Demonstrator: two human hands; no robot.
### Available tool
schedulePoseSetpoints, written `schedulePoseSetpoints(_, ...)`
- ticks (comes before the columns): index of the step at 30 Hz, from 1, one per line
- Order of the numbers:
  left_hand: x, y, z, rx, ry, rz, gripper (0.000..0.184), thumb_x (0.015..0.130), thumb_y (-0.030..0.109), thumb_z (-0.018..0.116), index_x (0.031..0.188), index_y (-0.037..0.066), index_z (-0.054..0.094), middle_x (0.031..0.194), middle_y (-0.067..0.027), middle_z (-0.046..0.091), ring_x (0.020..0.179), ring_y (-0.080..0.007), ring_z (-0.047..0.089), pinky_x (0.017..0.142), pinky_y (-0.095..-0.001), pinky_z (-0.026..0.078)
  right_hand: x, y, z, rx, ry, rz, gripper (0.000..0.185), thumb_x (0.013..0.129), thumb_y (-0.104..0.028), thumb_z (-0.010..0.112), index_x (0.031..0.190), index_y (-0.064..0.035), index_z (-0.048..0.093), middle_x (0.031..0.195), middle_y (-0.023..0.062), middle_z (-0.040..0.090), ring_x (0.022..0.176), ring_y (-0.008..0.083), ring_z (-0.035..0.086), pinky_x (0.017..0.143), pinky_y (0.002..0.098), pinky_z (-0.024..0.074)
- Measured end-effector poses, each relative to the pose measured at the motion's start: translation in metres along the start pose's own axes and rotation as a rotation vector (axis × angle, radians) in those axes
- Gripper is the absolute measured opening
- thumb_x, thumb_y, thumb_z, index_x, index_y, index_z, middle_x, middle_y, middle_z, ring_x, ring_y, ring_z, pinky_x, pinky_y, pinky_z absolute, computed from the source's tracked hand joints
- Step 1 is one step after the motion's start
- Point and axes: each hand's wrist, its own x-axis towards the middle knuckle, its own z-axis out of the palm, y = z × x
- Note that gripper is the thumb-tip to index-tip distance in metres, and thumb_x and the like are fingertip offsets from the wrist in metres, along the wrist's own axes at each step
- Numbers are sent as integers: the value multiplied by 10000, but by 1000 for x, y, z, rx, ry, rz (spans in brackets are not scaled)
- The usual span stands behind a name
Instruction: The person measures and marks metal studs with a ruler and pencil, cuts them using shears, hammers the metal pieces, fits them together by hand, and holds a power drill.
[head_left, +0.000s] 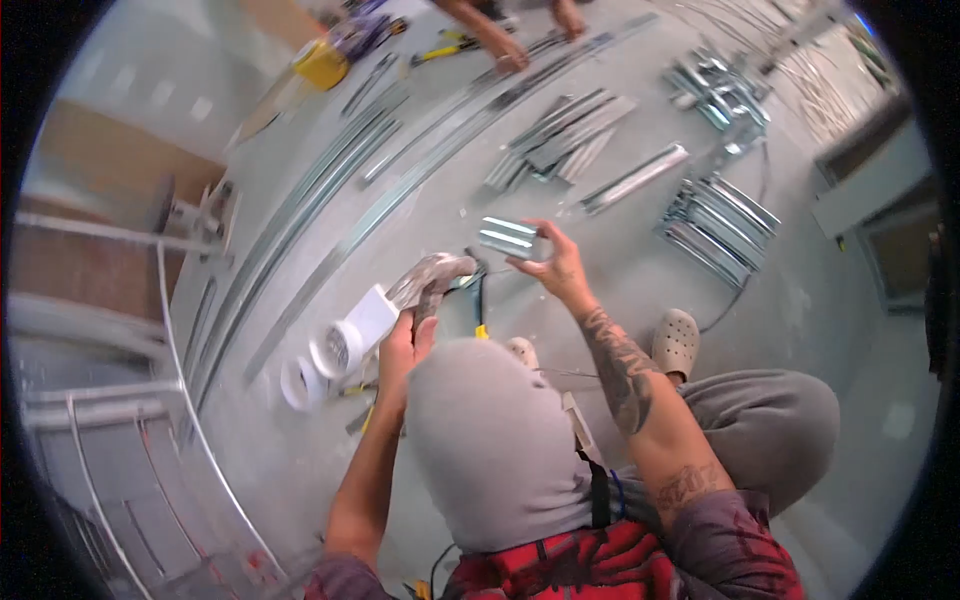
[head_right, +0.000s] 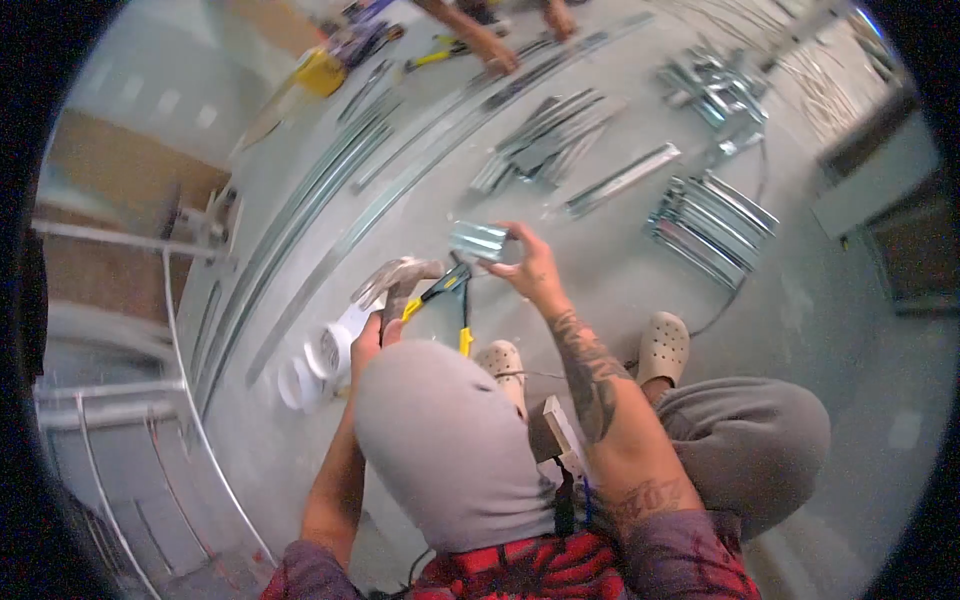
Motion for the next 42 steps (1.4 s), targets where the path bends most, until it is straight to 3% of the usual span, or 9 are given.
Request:
schedulePoseSetpoints(1,-20,-10,-9,-78,54,-90,284,989,311,561,1025,29,577,688,-81,588,593,-221,560,590,-356,467,-4,4,4,-68,27,-101,677,651,-167,870,1260,-111,582,1093,97,637,1021,244,627,903,376,502)
schedulePoseSetpoints(4,-101,-95,-19,-259,286,-428,267,990,287,559,1000,20,573,662,-46,554,589,-180,535,589,-348,458,-20,-13,9,-177,-222,-21,734,653,-164,869,1312,-116,549,1171,125,559,1066,322,584,893,396,492)
schedulePoseSetpoints(8,-231,-196,-6,32,619,-576,243,887,122,590,1086,0,526,862,-139,579,770,-252,575,729,-376,467,-36,23,23,-521,-456,-249,406,756,-142,751,1137,-86,621,1057,105,597,992,324,598,782,426,506)
schedulePoseSetpoints(15,-356,-302,68,211,541,-1059,505,766,37,664,1210,-62,445,1086,-245,597,1022,-375,618,909,-425,476,-55,58,22,-852,-716,-44,286,770,-129,699,1053,-99,669,955,102,669,933,323,645,790,445,519)
schedulePoseSetpoints(18,-400,-362,108,-250,638,-995,562,753,64,695,1243,-49,443,1141,-210,593,1072,-348,606,936,-416,481,-67,88,6,-1000,-900,29,392,783,-140,723,1168,-164,658,1009,82,668,1024,284,635,883,409,507)
schedulePoseSetpoints(27,-356,-317,113,-336,530,-1121,614,746,92,707,1280,-37,432,1159,-186,592,1070,-331,606,922,-422,492,-82,96,-14,-987,-676,189,420,819,-220,699,1229,-214,605,1066,35,645,1099,229,570,933,429,368)
schedulePoseSetpoints(34,-283,-281,114,-312,477,-976,629,746,108,716,1288,-31,429,1160,-180,592,1065,-326,607,913,-424,496,-60,53,-32,-871,-508,74,718,757,-305,739,1394,-183,433,1174,141,541,1176,325,485,975,476,368)
schedulePoseSetpoints(40,-161,-225,132,-398,376,-742,641,745,122,723,1295,-26,427,1161,-174,592,1060,-322,609,906,-426,500,152,-79,-153,-1008,80,-200,1069,752,-286,758,1543,-68,74,1199,232,532,1125,402,522,944,496,439)
schedulePoseSetpoints(42,-128,-197,134,-430,331,-667,645,745,126,725,1297,-24,427,1162,-173,592,1059,-321,609,903,-427,502,221,-178,-226,-932,216,-18,1076,779,-272,726,1530,-23,-3,961,317,655,853,472,649,785,506,525)
